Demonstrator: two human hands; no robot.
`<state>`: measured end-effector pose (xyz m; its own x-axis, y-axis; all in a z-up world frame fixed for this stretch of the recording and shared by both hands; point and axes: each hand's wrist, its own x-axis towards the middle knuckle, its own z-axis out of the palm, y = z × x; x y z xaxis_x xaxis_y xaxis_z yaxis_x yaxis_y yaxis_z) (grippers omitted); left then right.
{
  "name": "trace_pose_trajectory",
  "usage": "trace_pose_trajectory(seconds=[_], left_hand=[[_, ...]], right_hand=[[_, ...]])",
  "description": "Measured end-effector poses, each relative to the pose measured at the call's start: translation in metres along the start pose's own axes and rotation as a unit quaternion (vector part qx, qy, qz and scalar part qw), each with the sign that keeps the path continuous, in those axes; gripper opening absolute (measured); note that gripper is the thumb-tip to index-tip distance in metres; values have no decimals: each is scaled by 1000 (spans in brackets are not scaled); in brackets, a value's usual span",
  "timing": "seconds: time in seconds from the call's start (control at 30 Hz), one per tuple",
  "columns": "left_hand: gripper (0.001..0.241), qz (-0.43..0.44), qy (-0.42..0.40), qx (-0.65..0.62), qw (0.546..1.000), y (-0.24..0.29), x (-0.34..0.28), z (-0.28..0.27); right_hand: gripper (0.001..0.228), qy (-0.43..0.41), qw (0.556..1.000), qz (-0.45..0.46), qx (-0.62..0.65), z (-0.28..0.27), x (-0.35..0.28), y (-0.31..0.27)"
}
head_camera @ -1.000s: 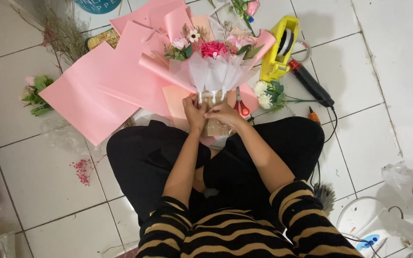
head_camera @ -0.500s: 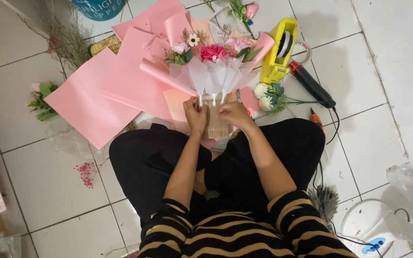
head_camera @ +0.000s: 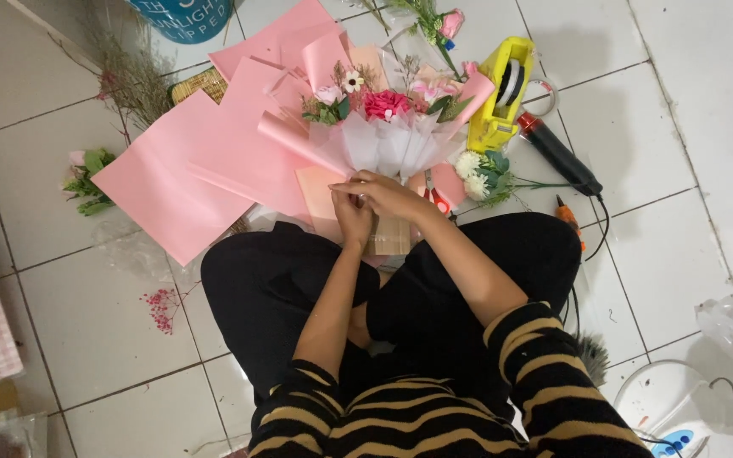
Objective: Wrapping a flower bouquet with pink and white decorative paper and securing it with tape.
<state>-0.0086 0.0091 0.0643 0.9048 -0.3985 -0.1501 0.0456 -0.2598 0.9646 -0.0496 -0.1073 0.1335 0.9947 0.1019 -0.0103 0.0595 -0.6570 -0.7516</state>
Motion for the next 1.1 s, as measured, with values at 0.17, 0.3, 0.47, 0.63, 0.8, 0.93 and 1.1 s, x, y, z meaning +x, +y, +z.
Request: trace_pose_trajectory(seconds=[0.17, 0.3, 0.47, 0.63, 0.8, 0.93, 1.1], left_hand=[[41, -28, -6, -24, 999, -18, 6, 2], [37, -24, -7, -5, 1000, -15, 5, 0], [32, -16, -2, -23, 1000, -10, 5, -2], [33, -23, 3, -11, 1000, -50, 14, 5], [36, 18, 2, 18, 1000, -41, 13, 5], [38, 33, 2, 26, 999, -44, 16, 5], [38, 74, -10, 54, 996, -14, 12, -7]], right_hand=[[65, -23, 998, 47, 21, -21, 0, -44], [58, -46, 993, 110, 27, -34, -1, -61], [52, -71, 981, 178, 35, -53, 0, -82], [47, -93, 964, 246, 43, -70, 9, -97], [66, -77, 932, 339, 104, -50, 25, -50], [66, -85, 936, 326, 105, -61, 26, -62], [65, -90, 940, 317, 88, -56, 26, -53]])
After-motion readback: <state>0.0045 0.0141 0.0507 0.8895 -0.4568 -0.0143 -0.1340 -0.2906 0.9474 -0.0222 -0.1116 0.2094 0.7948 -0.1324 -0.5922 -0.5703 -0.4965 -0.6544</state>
